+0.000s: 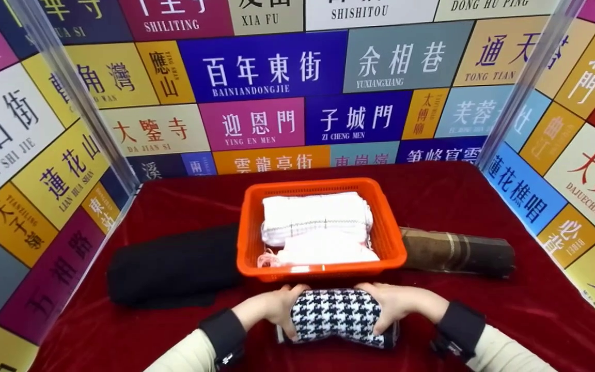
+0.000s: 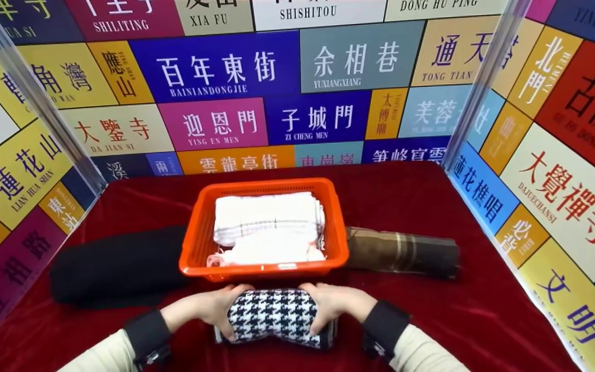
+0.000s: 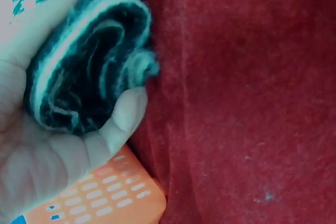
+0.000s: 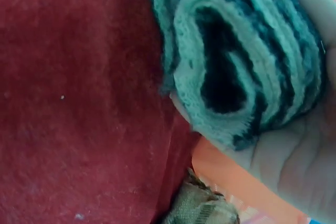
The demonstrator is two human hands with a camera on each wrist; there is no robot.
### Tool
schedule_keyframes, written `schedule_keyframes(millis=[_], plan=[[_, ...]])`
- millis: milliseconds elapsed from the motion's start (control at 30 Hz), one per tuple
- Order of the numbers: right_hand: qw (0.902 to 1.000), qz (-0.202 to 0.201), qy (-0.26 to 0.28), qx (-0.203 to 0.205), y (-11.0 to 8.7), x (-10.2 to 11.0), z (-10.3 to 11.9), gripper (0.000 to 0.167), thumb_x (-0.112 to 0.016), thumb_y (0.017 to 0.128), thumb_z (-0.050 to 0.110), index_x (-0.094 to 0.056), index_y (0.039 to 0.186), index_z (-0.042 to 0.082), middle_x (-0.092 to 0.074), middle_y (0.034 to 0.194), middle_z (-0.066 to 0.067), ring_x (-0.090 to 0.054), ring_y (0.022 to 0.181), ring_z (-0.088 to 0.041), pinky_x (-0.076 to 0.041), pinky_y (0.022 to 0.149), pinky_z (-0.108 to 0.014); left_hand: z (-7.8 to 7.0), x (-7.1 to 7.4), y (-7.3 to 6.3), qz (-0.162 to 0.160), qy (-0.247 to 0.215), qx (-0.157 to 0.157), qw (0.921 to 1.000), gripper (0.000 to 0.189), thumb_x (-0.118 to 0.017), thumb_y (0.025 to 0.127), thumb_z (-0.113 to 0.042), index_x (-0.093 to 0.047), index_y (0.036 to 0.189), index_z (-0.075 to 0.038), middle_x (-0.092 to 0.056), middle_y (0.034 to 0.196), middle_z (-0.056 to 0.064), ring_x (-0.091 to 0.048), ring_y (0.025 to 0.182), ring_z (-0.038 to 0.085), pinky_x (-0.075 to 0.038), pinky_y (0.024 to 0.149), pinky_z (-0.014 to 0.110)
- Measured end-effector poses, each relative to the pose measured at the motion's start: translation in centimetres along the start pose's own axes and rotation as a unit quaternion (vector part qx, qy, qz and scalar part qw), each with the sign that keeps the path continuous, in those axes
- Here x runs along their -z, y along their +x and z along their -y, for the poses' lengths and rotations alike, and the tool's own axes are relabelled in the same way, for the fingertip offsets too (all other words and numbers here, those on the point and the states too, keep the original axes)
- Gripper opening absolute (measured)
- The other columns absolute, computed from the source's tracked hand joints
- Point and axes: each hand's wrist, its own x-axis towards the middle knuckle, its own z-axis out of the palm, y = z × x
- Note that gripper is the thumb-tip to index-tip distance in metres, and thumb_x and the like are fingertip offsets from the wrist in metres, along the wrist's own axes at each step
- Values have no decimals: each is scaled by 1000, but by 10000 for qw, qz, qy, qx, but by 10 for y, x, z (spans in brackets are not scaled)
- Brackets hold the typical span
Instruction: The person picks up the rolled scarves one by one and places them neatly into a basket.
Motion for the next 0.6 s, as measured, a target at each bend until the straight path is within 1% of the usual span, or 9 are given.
schedule_keyframes(millis=[67,133,167,233,300,333,400,500,600], plan=[[10000,1,93,-9,2,-4,-1,98,-82,55,26,-30,136,7,-44,127,-19,-43,118,-33,-38,95,-48,-1,-3,0,-117,-16,43,9999,99,-88,50,-21,-32,132,-24,-46,115,13,-56,92,25,-48,78,33],[9997,-72,167,177,4,-8,-5,99,-82,54,24,-29,135,6,-44,124,-18,-45,114,-33,-40,92,-47,-1,-8,-1,-291,-91,52,9995,98,-88,49,-17,-33,130,-23,-46,111,14,-56,88,27,-49,73,33],[9992,-130,202,331,5,-10,-7,98,-82,53,22,-29,135,6,-43,123,-17,-45,112,-32,-41,91,-46,-1,-10,-2,-378,-133,45,9992,97,-88,48,-15,-33,128,-23,-45,109,14,-56,85,28,-49,70,33],[9963,-317,158,783,6,-14,-12,96,-80,54,21,-29,134,3,-43,121,-15,-45,108,-29,-42,89,-43,-2,-14,-3,-526,-163,49,9985,97,-87,47,-13,-33,126,-22,-44,106,15,-56,83,30,-49,67,34],[9904,-570,2,1262,7,-18,-17,93,-78,55,21,-30,132,1,-45,118,-14,-46,105,-28,-43,87,-39,-1,-16,-3,-632,-128,35,9979,96,-87,46,-12,-34,125,-22,-45,103,15,-56,82,32,-49,66,35],[9873,-671,-42,1438,8,-19,-19,91,-77,55,21,-31,131,0,-45,118,-14,-46,105,-27,-42,88,-38,0,-16,-2,-664,-85,27,9978,95,-87,46,-12,-34,124,-22,-46,103,15,-57,82,32,-50,67,35],[9828,-809,-85,1657,10,-21,-22,88,-76,56,19,-33,130,0,-48,118,-13,-48,104,-26,-43,88,-37,2,-17,-1,-708,18,15,9975,94,-86,46,-13,-35,124,-22,-48,101,15,-57,82,31,-50,68,35],[9838,-764,21,1622,12,-20,-24,83,-75,55,18,-37,127,2,-52,114,-9,-52,101,-23,-45,86,-34,4,-18,1,-830,-15,-66,9965,92,-86,46,-12,-38,123,-21,-52,98,14,-57,83,29,-49,70,34],[9889,-562,243,1354,10,-19,-22,80,-75,55,17,-40,126,6,-56,111,-4,-55,96,-19,-47,80,-29,6,-23,0,-1021,-332,-170,9941,89,-85,44,-8,-44,121,-20,-56,96,11,-57,83,26,-49,70,33]])
